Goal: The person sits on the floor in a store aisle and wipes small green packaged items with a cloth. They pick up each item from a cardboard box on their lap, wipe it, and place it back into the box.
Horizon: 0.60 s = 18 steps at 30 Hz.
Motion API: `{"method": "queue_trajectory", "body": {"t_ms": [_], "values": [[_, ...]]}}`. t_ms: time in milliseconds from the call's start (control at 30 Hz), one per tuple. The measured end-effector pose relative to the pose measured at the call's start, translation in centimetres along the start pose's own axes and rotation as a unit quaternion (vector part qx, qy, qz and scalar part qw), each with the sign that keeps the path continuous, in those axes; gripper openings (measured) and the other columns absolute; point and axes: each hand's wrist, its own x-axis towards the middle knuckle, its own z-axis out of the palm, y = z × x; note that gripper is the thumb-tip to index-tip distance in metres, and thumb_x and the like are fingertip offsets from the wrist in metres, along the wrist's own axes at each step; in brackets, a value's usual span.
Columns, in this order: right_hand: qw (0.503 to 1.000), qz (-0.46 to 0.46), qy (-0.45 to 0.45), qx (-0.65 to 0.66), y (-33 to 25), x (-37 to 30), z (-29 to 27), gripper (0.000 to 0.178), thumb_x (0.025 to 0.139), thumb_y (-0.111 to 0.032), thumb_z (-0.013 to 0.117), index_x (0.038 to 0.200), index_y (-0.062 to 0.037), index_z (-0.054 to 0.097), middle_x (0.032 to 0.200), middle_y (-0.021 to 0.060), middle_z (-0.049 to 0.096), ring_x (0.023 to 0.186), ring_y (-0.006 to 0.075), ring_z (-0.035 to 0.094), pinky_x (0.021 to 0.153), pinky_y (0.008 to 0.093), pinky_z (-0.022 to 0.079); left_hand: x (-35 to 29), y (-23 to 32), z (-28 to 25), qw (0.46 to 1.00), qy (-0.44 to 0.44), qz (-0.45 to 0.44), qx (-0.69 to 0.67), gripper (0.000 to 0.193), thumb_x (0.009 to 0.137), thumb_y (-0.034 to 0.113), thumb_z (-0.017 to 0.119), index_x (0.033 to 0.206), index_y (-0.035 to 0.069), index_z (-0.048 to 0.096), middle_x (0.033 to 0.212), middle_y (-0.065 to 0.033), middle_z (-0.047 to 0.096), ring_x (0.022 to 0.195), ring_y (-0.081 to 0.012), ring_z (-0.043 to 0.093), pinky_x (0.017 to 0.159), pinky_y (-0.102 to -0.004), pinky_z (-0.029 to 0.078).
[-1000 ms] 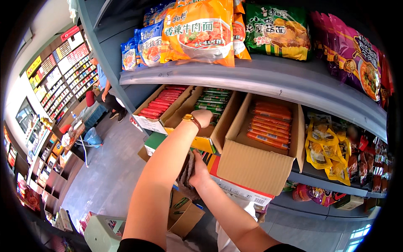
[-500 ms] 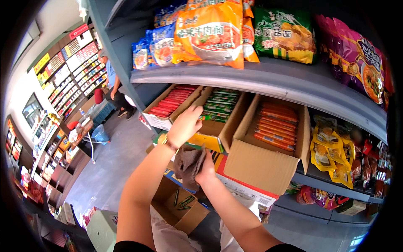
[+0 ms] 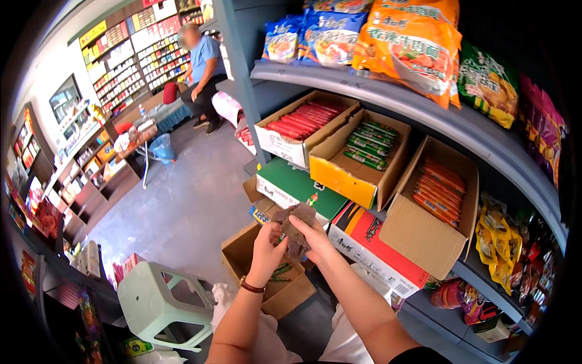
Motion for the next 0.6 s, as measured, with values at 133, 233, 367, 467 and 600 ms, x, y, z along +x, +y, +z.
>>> {"method": "queue_trajectory", "body": {"t_ms": [133, 233, 367, 467, 600], "values": [[1.0, -0.001, 0.02, -0.009, 1.1, 0.5, -0.1, 0.041, 0.082, -0.015, 0.067, 0.117, -0.0055, 0.049, 0.105, 0.0049, 0.057, 0.092, 0.0154, 0.058, 0.073, 0.0303, 0.05, -0.6, 1.0, -1.8, 0.992, -0.05, -0.038, 0.107, 0.009, 0.082, 0.004, 0.063, 0.084, 0.0, 0.055, 0.067, 0.0004, 0.056, 0.062, -0.0055, 0.053, 0.056, -0.0209, 0.044], [0.999, 0.023, 0.036, 0.006, 0.0, 0.4, 0.1, 0.04, 0.083, -0.022, 0.066, 0.116, -0.0064, 0.049, 0.104, 0.0052, 0.056, 0.092, 0.0168, 0.058, 0.074, 0.0315, 0.049, -1.0, 2.1, -1.9, 0.987, -0.091, -0.131, -0.008, 0.011, 0.085, 0.007, 0.062, 0.087, 0.001, 0.054, 0.07, 0.0027, 0.053, 0.063, -0.0031, 0.05, 0.054, -0.0178, 0.041], [0.997, -0.004, 0.073, 0.002, -1.1, 0.1, 0.3, 0.038, 0.082, -0.033, 0.066, 0.109, -0.0086, 0.053, 0.101, 0.0065, 0.059, 0.091, 0.0202, 0.058, 0.079, 0.0356, 0.049, -1.3, 3.9, -3.0, 0.95, -0.163, -0.261, -0.053, 0.02, 0.09, 0.022, 0.056, 0.087, 0.002, 0.056, 0.07, 0.001, 0.055, 0.062, -0.0048, 0.051, 0.057, -0.0203, 0.043], [0.997, -0.006, 0.067, 0.026, -1.0, 0.4, -0.5, 0.041, 0.083, -0.034, 0.064, 0.112, -0.008, 0.051, 0.104, 0.0066, 0.058, 0.095, 0.0203, 0.057, 0.081, 0.0356, 0.048, -1.9, 4.0, -3.4, 0.928, -0.177, -0.306, -0.119, 0.023, 0.093, 0.025, 0.052, 0.088, 0.004, 0.056, 0.069, 0.001, 0.055, 0.061, -0.0051, 0.05, 0.059, -0.0196, 0.043], [0.995, -0.031, 0.075, 0.06, -0.9, 1.3, -2.2, 0.043, 0.084, -0.034, 0.064, 0.114, -0.0074, 0.049, 0.104, 0.0066, 0.057, 0.096, 0.0202, 0.057, 0.081, 0.0352, 0.048, -2.8, 3.5, -3.0, 0.944, -0.171, -0.256, -0.116, 0.021, 0.093, 0.022, 0.052, 0.088, 0.001, 0.056, 0.07, -0.0001, 0.056, 0.063, -0.0064, 0.052, 0.059, -0.0209, 0.045]]}}
